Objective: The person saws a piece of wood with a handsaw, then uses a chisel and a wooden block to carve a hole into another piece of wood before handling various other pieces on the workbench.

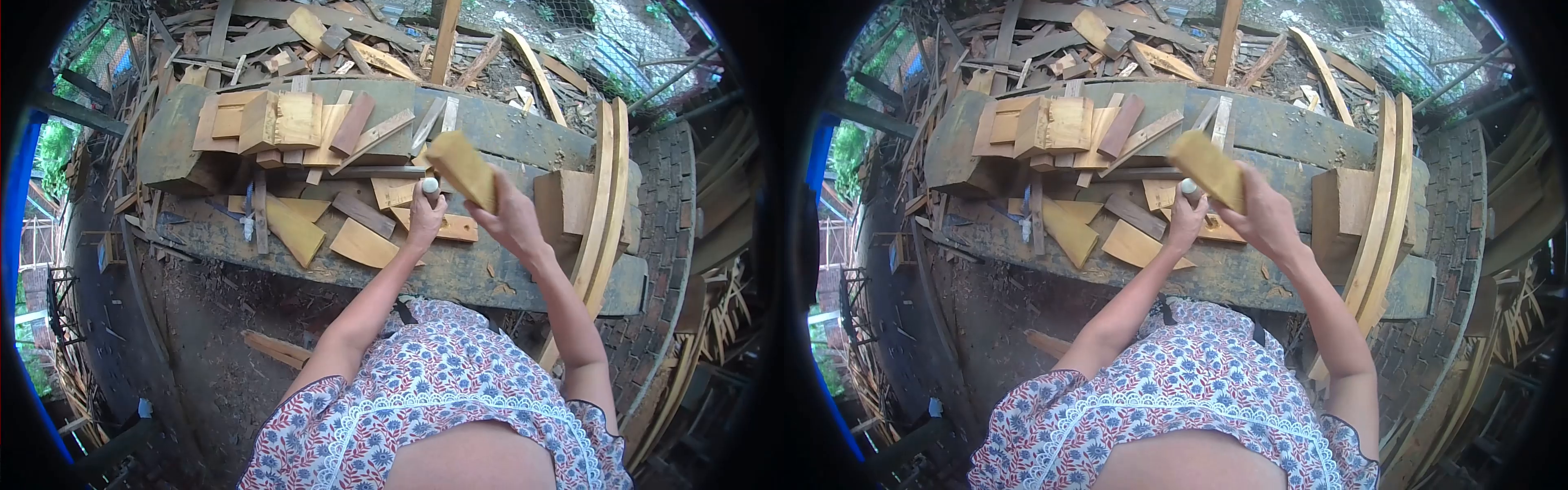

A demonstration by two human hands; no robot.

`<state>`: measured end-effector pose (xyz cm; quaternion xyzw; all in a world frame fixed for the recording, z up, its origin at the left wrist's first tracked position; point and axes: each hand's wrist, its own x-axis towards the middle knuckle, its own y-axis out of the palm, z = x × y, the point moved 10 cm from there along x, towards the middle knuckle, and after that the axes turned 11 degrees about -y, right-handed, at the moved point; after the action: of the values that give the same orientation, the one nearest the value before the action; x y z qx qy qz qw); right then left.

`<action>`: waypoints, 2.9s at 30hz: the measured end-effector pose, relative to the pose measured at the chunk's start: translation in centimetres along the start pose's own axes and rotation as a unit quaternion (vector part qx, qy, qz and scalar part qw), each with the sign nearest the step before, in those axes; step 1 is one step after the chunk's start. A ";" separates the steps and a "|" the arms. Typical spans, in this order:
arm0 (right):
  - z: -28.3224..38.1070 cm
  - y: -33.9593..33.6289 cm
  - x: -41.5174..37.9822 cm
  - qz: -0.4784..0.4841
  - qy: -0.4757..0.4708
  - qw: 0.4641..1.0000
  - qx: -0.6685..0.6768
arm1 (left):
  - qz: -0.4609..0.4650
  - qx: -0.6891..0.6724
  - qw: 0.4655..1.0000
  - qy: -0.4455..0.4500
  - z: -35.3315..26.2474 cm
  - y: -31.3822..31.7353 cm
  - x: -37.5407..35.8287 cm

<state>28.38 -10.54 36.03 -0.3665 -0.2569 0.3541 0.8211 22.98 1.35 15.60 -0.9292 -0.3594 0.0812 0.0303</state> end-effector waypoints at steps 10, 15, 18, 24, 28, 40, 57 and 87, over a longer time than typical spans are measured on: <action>3.3 5.6 4.7 0.186 -0.132 0.968 -0.100 | -0.015 0.006 1.000 -0.005 -1.8 -1.6 -1.9; 1.9 4.9 4.8 0.280 -0.099 0.937 -0.182 | 0.002 0.073 0.996 -0.046 -0.7 -0.3 -1.7; 2.7 3.3 4.1 0.142 -0.112 0.981 -0.063 | 0.006 0.045 0.997 -0.067 -0.2 -0.4 -2.1; -6.2 5.0 -3.3 0.139 0.030 0.987 -0.073 | -0.007 0.094 0.995 -0.017 -1.2 -0.2 -2.8; -8.1 0.5 -10.3 -0.096 0.232 0.961 0.115 | -0.003 -0.003 0.999 0.054 -3.2 2.4 -3.8; -12.3 1.5 -22.5 -0.276 0.293 0.909 0.110 | 0.399 0.191 0.869 0.222 -1.2 17.1 -9.8; -11.2 2.8 -19.9 -0.135 0.279 0.949 0.052 | 0.289 0.151 0.925 0.193 -2.6 13.3 -7.3; 1.4 6.5 0.8 0.135 -0.086 0.986 -0.047 | -0.063 0.045 0.996 -0.050 0.6 -2.8 -3.7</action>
<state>25.42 -6.22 31.90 -0.4039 -0.2910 0.4799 0.7225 18.37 0.94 15.81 -0.8971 -0.4144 0.1417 0.0593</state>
